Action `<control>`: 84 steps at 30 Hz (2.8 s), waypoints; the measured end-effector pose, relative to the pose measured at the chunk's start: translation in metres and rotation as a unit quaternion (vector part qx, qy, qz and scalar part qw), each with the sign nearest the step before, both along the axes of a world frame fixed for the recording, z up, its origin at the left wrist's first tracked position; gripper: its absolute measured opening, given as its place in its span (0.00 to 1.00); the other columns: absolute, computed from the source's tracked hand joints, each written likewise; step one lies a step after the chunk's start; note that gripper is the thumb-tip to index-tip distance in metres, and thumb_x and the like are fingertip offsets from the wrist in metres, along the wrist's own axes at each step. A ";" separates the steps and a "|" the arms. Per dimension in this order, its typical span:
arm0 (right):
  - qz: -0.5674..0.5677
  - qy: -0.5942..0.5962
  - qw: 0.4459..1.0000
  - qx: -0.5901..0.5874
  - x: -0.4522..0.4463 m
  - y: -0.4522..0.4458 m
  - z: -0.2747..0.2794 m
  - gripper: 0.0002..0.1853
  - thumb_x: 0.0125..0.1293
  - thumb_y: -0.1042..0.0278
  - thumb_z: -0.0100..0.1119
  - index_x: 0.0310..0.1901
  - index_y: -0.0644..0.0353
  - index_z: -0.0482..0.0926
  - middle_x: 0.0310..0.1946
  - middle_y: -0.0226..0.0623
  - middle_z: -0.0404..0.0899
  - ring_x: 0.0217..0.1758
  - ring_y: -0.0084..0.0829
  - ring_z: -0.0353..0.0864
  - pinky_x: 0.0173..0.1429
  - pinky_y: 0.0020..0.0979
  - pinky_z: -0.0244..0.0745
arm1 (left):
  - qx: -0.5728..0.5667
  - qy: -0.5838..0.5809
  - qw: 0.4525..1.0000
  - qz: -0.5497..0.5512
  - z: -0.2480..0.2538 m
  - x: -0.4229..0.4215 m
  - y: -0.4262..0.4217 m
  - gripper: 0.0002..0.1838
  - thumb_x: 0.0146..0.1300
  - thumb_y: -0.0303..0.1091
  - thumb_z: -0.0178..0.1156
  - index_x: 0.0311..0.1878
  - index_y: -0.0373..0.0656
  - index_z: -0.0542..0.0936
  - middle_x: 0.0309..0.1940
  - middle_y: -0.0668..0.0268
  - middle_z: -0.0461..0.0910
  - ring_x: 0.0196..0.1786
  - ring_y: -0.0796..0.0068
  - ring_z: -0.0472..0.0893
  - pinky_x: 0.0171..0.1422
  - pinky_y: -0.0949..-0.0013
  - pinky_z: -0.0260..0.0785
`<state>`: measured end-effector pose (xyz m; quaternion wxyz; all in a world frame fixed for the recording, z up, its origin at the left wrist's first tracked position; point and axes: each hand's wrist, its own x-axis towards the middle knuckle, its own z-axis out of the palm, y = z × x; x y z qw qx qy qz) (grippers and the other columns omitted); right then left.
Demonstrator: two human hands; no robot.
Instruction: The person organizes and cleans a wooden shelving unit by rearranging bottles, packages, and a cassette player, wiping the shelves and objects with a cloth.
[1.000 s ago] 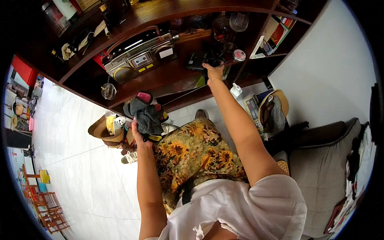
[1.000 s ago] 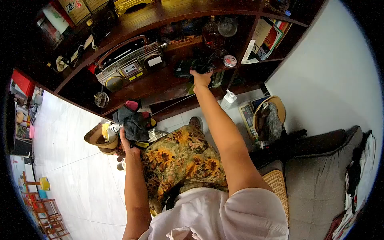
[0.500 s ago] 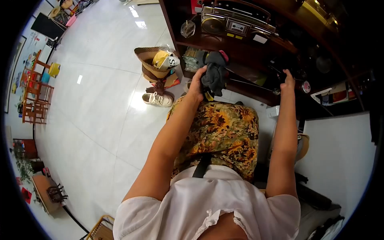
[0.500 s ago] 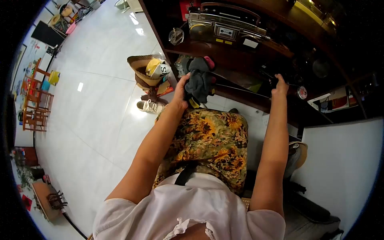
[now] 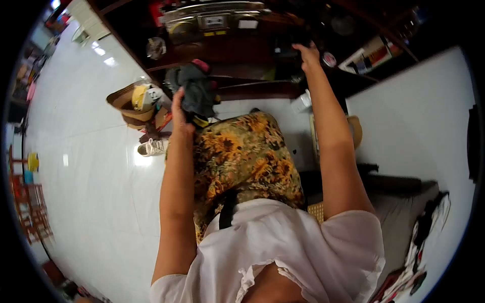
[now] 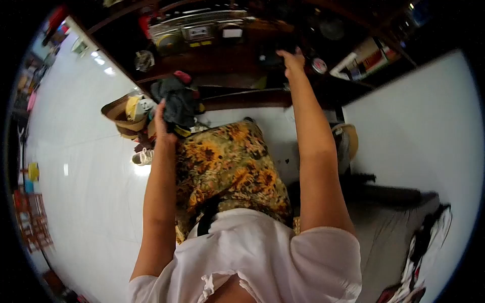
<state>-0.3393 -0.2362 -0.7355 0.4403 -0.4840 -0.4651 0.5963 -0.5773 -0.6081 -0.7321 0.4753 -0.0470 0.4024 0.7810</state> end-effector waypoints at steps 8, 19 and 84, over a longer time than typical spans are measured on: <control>0.086 -0.104 0.963 0.232 0.040 -0.038 0.054 0.32 0.48 0.79 0.70 0.59 0.63 0.74 0.45 0.30 0.80 0.46 0.24 0.78 0.52 0.26 0.73 | 0.115 -0.018 0.992 -0.053 -0.027 -0.015 0.001 0.25 0.64 0.49 0.57 0.57 0.42 0.75 0.52 0.62 0.80 0.53 0.59 0.79 0.59 0.56 0.72; 0.301 -0.163 0.874 0.345 0.025 -0.150 0.155 0.32 0.53 0.79 0.67 0.62 0.52 0.73 0.53 0.30 0.77 0.59 0.26 0.72 0.63 0.29 0.69 | 0.142 -0.030 0.986 -0.084 0.001 0.003 -0.003 0.29 0.62 0.48 0.57 0.61 0.39 0.72 0.56 0.58 0.78 0.57 0.58 0.78 0.63 0.56 0.70; 0.271 -0.280 0.782 0.486 -0.144 -0.270 0.053 0.34 0.57 0.47 0.66 0.66 0.40 0.68 0.70 0.43 0.57 0.72 0.54 0.55 0.74 0.54 0.47 | 0.129 -0.049 0.990 -0.041 0.005 0.006 -0.004 0.36 0.66 0.63 0.49 0.67 0.44 0.68 0.62 0.59 0.72 0.62 0.60 0.74 0.68 0.56 0.66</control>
